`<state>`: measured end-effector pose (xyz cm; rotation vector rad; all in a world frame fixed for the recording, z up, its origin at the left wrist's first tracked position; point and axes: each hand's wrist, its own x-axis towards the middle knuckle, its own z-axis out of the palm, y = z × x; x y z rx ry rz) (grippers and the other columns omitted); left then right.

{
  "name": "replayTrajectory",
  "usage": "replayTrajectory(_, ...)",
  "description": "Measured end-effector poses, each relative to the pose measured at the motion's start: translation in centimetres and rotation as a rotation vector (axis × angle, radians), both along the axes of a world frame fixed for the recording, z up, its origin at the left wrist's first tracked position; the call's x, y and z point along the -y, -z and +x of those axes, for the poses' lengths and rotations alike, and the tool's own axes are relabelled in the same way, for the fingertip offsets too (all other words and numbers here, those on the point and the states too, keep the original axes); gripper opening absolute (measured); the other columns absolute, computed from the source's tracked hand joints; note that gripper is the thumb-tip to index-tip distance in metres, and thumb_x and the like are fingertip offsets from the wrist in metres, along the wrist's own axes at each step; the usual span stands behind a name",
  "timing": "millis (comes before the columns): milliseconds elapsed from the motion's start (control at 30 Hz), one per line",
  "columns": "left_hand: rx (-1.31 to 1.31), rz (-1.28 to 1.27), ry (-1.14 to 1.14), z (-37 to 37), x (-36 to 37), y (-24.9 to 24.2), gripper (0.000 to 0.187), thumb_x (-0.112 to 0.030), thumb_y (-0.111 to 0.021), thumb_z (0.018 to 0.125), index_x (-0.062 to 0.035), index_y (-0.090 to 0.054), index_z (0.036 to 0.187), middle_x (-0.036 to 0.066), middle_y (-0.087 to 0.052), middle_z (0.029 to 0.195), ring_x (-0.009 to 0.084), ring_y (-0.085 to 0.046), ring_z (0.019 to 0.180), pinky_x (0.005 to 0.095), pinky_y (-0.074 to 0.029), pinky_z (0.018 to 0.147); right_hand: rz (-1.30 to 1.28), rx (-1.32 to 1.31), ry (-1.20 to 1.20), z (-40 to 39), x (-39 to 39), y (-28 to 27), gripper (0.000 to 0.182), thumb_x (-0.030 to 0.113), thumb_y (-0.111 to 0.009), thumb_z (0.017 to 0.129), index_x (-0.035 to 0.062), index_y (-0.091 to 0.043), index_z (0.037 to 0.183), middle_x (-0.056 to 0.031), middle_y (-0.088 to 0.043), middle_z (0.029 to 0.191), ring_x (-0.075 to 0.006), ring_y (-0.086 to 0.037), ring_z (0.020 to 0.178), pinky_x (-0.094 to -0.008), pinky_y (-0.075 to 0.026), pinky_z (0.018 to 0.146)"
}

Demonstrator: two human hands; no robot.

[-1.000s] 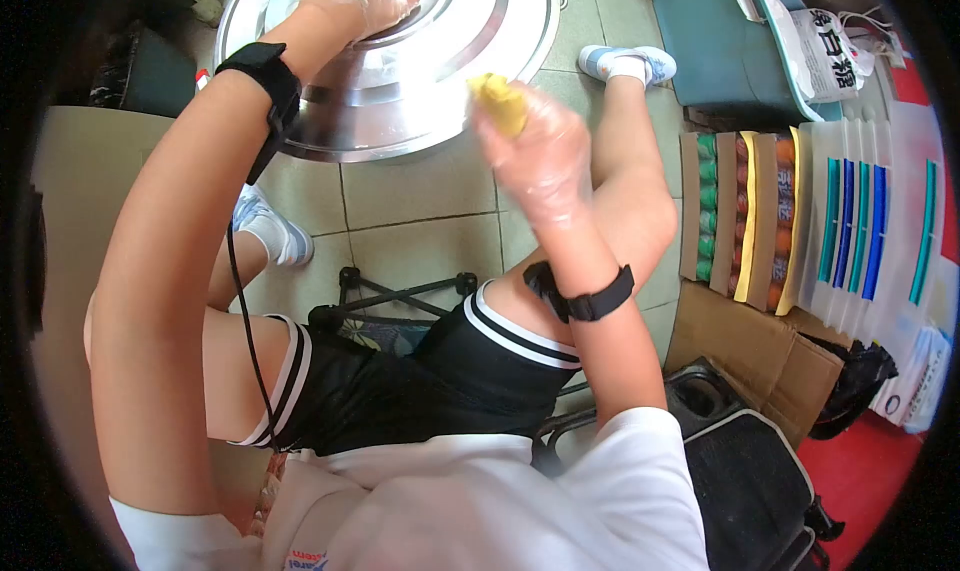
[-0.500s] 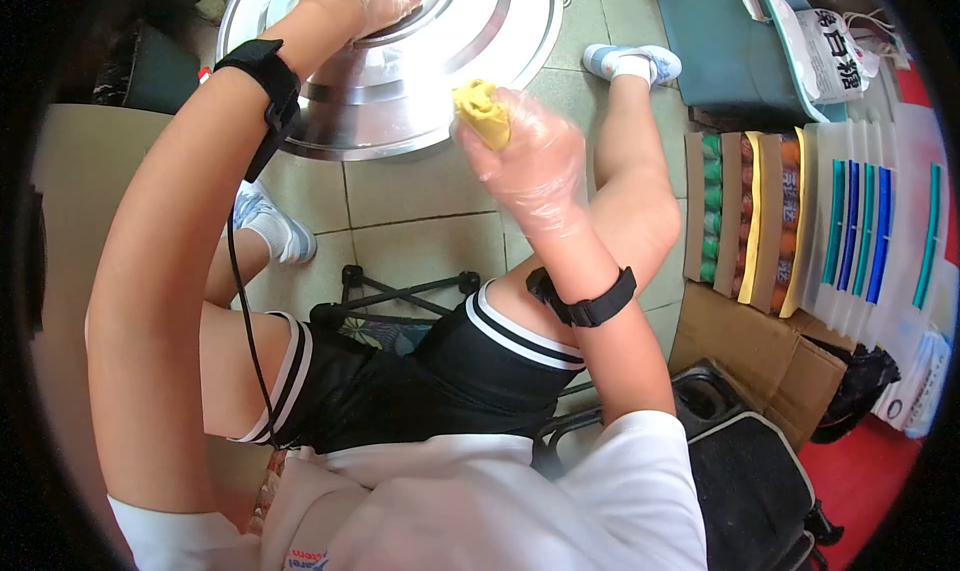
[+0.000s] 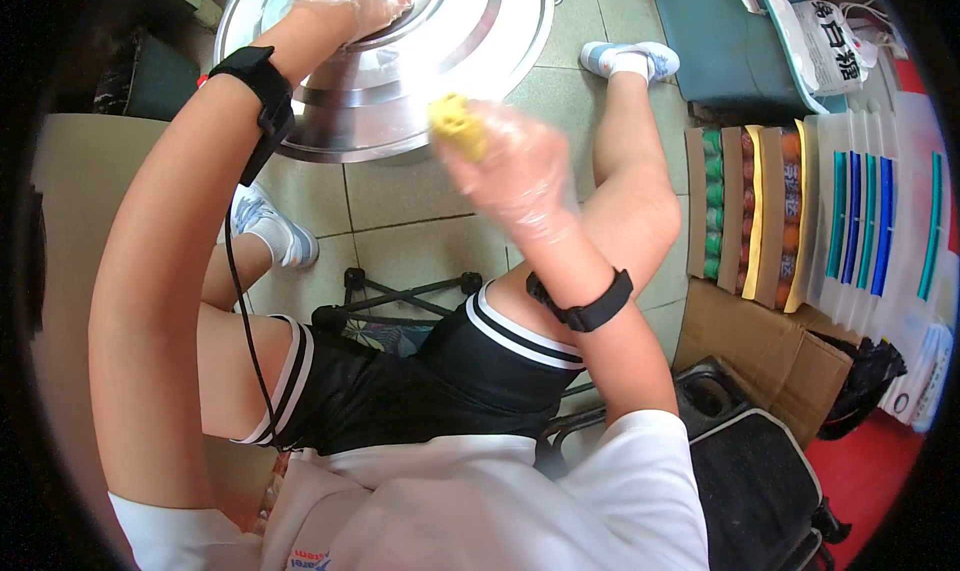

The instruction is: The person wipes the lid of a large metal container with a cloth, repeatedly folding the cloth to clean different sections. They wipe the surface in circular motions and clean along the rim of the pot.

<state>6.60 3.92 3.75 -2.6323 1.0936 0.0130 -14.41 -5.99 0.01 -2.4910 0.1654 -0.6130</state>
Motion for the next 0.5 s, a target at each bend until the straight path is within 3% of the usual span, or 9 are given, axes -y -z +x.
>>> replayTrajectory(100, 0.047, -0.039, -0.035, 0.4, 0.2, 1.4, 0.042, -0.038, -0.043, 0.086, -0.0088, -0.070, 0.098, 0.013, -0.069, 0.100, 0.0273, -0.066, 0.091, 0.0430, -0.051, 0.073, -0.057, -0.061, -0.051, 0.3, -0.6, -1.1, 0.024, 0.030, -0.068, 0.076, 0.0082, -0.069, 0.085, -0.0134, -0.067, 0.078, -0.0321, -0.065, 0.068, -0.0398, -0.052, 0.062)
replayTrajectory(167, 0.200, -0.235, -0.079, 1.7, -0.2, 4.2, 0.041, -0.038, -0.044, 0.086, -0.0094, -0.070, 0.100, 0.013, -0.068, 0.102, 0.0277, -0.066, 0.093, 0.0433, -0.051, 0.073, 0.007, -0.180, 0.014, 1.1, 1.6, -1.0, 0.026, 0.033, -0.067, 0.077, 0.0075, -0.069, 0.085, -0.0148, -0.066, 0.076, -0.0336, -0.064, 0.068, -0.0403, -0.051, 0.062)
replayTrajectory(333, 0.046, 0.026, -0.006, 0.5, 0.0, 1.0, 0.037, -0.035, -0.045, 0.087, -0.0109, -0.070, 0.100, 0.012, -0.068, 0.102, 0.0263, -0.066, 0.093, 0.0453, -0.050, 0.071, 0.220, -0.192, 0.274, 3.1, 5.6, -1.0, 0.028, 0.034, -0.066, 0.078, 0.0077, -0.070, 0.088, -0.0168, -0.066, 0.076, -0.0341, -0.064, 0.068, -0.0396, -0.051, 0.062)
replayTrajectory(400, 0.041, 0.123, 0.066, 0.4, 0.1, 0.5, 0.035, -0.033, -0.045, 0.088, -0.0118, -0.070, 0.100, 0.012, -0.069, 0.101, 0.0259, -0.066, 0.092, 0.0455, -0.050, 0.070, -0.100, -0.128, 0.304, 2.9, 4.4, -0.9, 0.026, 0.031, -0.068, 0.077, 0.0088, -0.070, 0.091, -0.0160, -0.066, 0.079, -0.0333, -0.065, 0.070, -0.0383, -0.052, 0.063)
replayTrajectory(500, 0.020, 0.113, 0.076, -0.3, -0.1, -0.3, 0.030, -0.027, -0.045, 0.089, -0.0142, -0.070, 0.098, 0.011, -0.069, 0.100, 0.0251, -0.067, 0.090, 0.0461, -0.050, 0.069, -0.114, -0.019, 0.133, 1.1, 1.9, -0.5, 0.025, 0.030, -0.070, 0.076, 0.0106, -0.070, 0.092, -0.0143, -0.067, 0.081, -0.0321, -0.065, 0.071, -0.0375, -0.052, 0.063)
